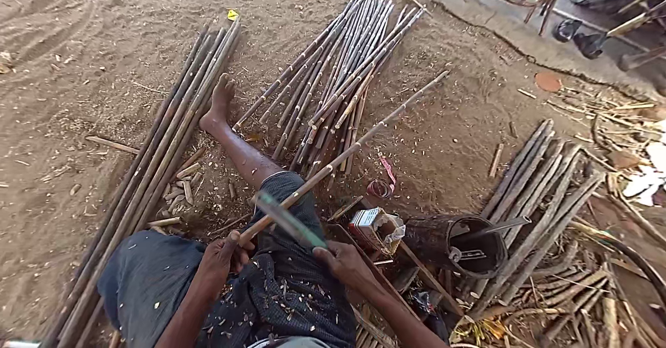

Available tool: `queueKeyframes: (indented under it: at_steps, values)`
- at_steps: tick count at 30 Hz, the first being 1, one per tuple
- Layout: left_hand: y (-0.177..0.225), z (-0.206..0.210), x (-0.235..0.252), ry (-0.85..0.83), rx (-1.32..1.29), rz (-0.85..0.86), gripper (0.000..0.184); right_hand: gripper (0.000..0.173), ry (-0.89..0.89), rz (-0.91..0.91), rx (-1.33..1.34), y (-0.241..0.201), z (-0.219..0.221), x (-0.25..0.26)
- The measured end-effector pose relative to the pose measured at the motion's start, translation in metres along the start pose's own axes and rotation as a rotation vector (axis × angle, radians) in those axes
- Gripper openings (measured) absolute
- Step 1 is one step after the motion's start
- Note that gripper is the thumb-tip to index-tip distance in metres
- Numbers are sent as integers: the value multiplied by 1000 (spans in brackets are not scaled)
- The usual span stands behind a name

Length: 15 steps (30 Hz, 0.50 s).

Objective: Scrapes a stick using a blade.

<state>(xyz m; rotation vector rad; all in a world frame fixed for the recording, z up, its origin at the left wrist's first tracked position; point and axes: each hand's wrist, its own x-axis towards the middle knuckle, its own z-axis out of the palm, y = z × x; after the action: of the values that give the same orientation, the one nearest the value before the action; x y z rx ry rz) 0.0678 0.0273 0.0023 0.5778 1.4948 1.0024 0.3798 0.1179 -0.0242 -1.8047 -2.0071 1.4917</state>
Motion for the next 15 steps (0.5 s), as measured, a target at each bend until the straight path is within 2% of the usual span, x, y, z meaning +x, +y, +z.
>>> queueKeyframes:
  at_steps: [1, 3, 5, 8, 9, 11, 13, 14, 15]
  values:
    - [-1, 0, 0, -3, -2, -1, 51, 53, -9, 13, -3, 0, 0, -2]
    - [-3, 0, 4, -20, 36, 57, 46, 52, 140, 134, 187, 9, -12, 15]
    - [-9, -1, 2, -16, 205, 156, 34, 55, 237, 189, 252, 13, -15, 22]
    - [-7, -7, 2, -4, 426, 215, 29, 56, -45, 7, -101, -15, -10, 1]
    - [-8, -8, 1, -12, 432, 215, 31, 56, -67, 8, -113, -17, -8, -2]
    - [-4, -6, 4, -43, 331, 168, 39, 54, 77, 115, 99, -2, -17, 14]
    - [0, 0, 3, -48, 87, 32, 49, 58, 277, 205, 290, 19, -18, 29]
    - [2, 2, 4, -39, -29, -29, 54, 58, 271, 168, 267, 20, -13, 28]
    - [4, 3, 5, -24, -108, -64, 57, 56, 180, 91, 172, 13, -7, 21]
